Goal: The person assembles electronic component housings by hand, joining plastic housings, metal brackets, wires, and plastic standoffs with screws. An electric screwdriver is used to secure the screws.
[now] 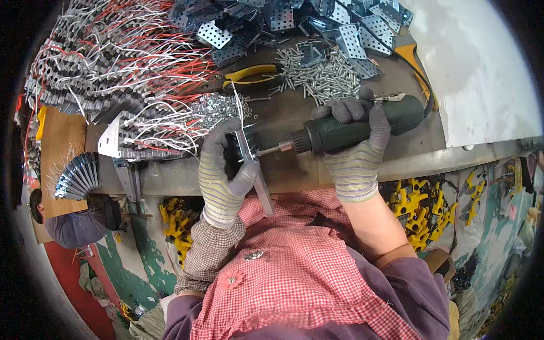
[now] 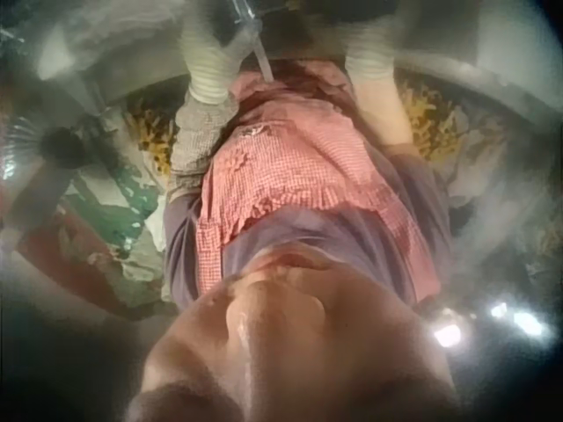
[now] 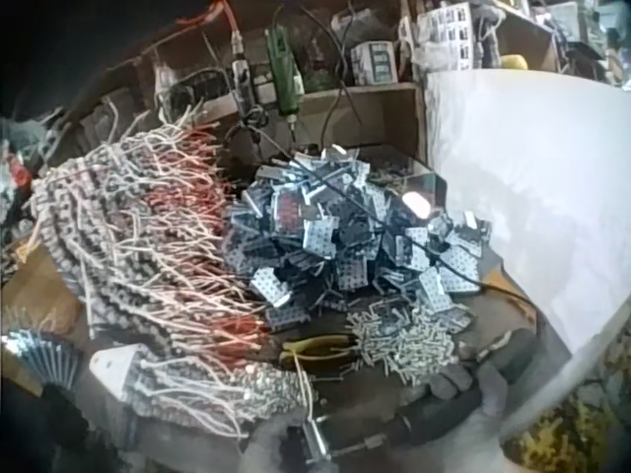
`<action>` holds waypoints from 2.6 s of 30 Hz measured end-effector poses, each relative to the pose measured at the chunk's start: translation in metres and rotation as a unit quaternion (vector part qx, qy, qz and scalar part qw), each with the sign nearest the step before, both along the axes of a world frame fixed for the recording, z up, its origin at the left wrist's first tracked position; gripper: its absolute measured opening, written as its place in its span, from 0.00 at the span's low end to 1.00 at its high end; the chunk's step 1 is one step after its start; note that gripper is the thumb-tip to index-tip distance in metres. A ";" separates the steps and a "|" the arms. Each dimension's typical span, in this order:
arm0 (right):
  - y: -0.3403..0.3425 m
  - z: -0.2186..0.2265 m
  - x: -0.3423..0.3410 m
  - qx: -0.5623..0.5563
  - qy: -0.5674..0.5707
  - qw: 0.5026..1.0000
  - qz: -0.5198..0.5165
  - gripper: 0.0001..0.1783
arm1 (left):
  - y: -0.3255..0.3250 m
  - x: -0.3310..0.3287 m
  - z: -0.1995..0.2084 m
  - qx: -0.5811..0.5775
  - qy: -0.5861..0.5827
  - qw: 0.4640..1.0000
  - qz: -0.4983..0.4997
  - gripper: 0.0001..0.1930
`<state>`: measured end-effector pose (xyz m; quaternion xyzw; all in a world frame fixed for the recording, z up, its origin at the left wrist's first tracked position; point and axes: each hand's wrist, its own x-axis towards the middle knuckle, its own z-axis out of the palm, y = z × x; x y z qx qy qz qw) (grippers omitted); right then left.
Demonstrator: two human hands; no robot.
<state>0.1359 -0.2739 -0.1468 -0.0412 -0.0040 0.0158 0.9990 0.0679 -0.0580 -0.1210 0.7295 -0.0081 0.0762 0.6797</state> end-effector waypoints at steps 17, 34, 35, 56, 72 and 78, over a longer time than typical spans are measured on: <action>-0.001 -0.001 0.000 0.004 -0.003 1.000 0.015 0.21 | -0.001 -0.006 0.000 0.109 -0.043 0.992 0.044 0.36; -0.001 -0.005 0.000 -0.012 -0.011 1.000 -0.004 0.27 | 0.067 0.003 0.000 0.650 -0.129 0.741 0.105 0.24; -0.001 -0.005 0.000 -0.015 -0.010 1.000 -0.004 0.27 | 0.069 0.003 0.002 0.670 -0.095 0.732 0.075 0.24; -0.001 -0.005 0.000 -0.034 -0.010 0.999 -0.004 0.29 | 0.085 0.020 0.005 0.758 -0.027 0.652 -0.020 0.13; 0.000 -0.006 0.000 -0.030 -0.005 1.000 -0.009 0.29 | 0.043 -0.005 0.021 -0.037 0.157 0.987 0.002 0.05; 0.000 -0.003 -0.001 -0.030 -0.001 1.000 -0.007 0.29 | 0.042 0.003 0.035 -0.176 0.285 0.938 -0.091 0.08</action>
